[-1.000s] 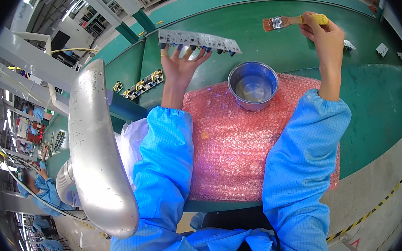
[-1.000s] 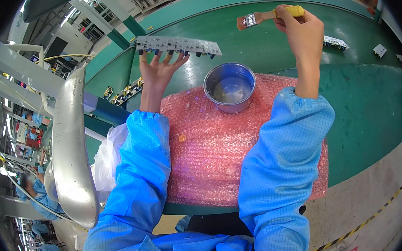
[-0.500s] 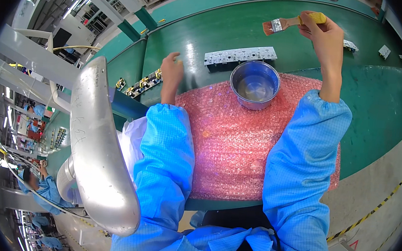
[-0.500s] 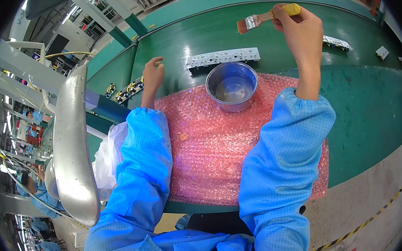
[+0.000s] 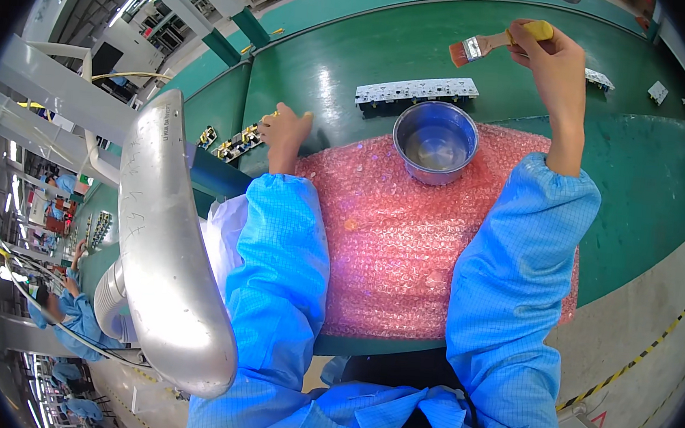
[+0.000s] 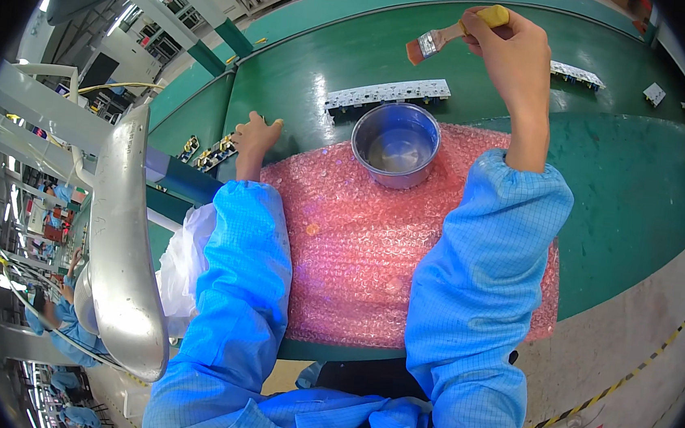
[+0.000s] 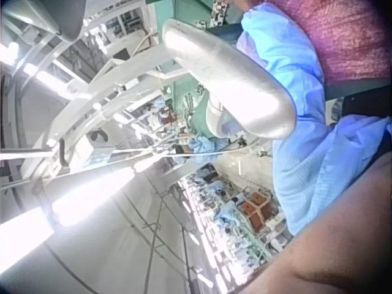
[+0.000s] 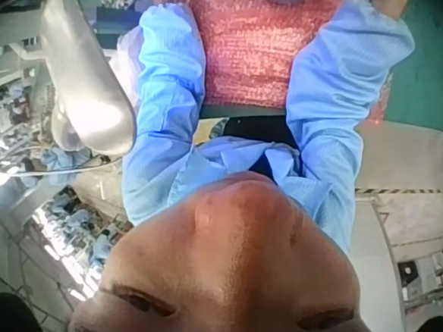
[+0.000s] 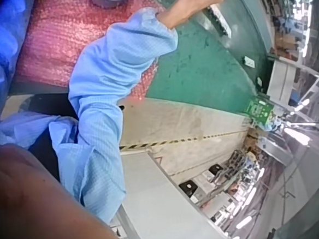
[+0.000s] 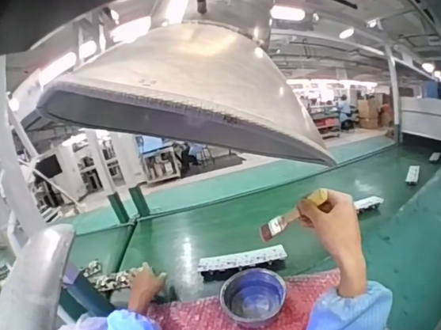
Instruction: Clean the surfaces of multiple small circuit boards using a brush and a liquid solution.
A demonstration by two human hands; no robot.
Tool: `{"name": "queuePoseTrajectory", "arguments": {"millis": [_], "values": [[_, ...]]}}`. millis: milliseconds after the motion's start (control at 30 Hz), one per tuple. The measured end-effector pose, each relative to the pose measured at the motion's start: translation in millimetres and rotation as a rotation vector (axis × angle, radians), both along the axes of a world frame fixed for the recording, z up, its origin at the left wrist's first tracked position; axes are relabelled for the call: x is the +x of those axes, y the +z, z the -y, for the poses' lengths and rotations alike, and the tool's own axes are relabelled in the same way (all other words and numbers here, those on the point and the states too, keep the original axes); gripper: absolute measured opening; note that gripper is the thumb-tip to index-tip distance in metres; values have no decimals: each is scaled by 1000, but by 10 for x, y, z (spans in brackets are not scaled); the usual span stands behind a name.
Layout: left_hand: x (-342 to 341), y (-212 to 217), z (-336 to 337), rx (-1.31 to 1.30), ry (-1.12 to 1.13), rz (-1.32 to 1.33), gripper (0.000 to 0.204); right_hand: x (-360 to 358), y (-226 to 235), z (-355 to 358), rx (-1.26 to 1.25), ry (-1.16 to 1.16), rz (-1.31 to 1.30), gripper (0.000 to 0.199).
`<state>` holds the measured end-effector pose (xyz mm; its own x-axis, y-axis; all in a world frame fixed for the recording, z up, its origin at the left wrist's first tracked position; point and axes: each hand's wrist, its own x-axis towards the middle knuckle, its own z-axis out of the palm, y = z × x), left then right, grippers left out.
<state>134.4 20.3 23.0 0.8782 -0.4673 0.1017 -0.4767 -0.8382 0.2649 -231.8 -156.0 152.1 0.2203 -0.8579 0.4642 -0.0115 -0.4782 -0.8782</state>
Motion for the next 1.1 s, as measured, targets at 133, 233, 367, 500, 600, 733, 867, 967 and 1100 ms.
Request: {"name": "queuePoseTrajectory", "arguments": {"millis": [133, 233, 367, 500, 600, 733, 867, 967, 1100], "values": [[-34, 27, 4, -21, -12, -24, 68, -20, -12, 10, -22, 10, -25, 25], [-92, 80, 21, -40, -34, -37, 64, -15, -14, 8, -24, 9, -52, 25], [-108, 132, 71, -70, -287, -141, 56, 13, 1, -8, -30, 22, -64, 25], [-355, 260, 99, -72, -324, -216, 58, 5, -17, 6, -42, 24, -72, 25], [-464, 273, 79, 62, -197, 68, 60, 0, -15, 2, -48, 24, -77, 26], [-434, 287, 65, 174, -170, -101, 64, 51, 8, -30, -57, 33, -108, 26], [-515, 257, 156, 196, -196, -133, 65, 48, 15, -56, -54, 45, -129, 26], [-545, 222, 141, 152, -169, -66, 63, 75, 33, -83, -78, 84, -111, 27], [-612, 231, 144, 135, -153, -46, 62, 101, 55, -135, -111, 65, -185, 26]]}}
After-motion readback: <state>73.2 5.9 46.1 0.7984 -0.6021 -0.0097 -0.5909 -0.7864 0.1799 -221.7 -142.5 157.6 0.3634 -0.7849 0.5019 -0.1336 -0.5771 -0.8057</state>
